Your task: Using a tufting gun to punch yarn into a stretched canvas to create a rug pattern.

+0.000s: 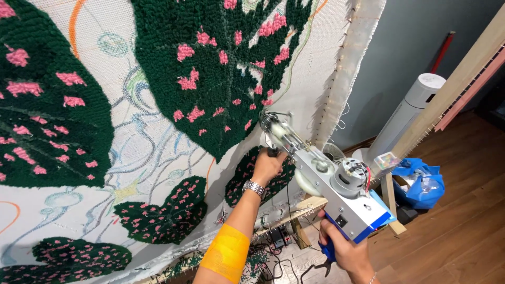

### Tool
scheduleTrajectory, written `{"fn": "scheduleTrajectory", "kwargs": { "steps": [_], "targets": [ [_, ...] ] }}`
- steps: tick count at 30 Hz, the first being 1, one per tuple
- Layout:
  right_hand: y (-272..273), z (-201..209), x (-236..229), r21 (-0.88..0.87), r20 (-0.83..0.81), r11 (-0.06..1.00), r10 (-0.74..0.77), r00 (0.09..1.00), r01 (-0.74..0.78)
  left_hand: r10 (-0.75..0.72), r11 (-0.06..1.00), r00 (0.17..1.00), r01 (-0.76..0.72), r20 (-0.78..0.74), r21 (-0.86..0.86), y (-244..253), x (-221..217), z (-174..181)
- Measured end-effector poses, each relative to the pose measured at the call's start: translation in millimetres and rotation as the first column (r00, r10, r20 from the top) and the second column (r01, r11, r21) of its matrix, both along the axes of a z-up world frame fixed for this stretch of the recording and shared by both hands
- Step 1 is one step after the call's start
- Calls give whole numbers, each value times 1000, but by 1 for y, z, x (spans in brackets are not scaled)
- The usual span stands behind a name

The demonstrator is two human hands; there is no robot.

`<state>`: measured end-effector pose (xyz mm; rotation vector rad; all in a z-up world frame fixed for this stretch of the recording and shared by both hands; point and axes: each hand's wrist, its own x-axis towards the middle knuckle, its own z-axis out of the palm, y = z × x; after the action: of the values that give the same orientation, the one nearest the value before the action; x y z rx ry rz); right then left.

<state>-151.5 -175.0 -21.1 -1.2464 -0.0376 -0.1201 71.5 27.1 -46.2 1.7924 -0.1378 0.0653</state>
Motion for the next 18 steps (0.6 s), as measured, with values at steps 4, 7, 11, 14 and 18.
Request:
{"fn": "scheduleTrajectory", "kwargs": {
  "steps": [4, 7, 11, 14, 18],
  "targets": [
    [0, -1, 2, -36, -40, 999, -18, 999, 17, 0, 1000, 1000, 0, 12, -30, 1, -3, 13],
    [-2, -2, 4, 20, -4, 1000, 11, 1000, -10, 20, 1000, 1000, -20, -21, -5, 1, -1, 21],
    [-1, 3, 3, 23, -29, 1000, -10, 1000, 11, 9, 1000, 1000, -8, -17, 30, -1, -8, 40],
    [-1, 11, 3, 47, -47, 999, -11, 999, 14, 6, 1000, 1000, -6, -6, -12, -2, -8, 44],
    [2, 17, 5, 53, -46, 998, -28, 999, 31, -52, 995, 988, 38, 145, 93, 5, 20, 12]
  ]
}}
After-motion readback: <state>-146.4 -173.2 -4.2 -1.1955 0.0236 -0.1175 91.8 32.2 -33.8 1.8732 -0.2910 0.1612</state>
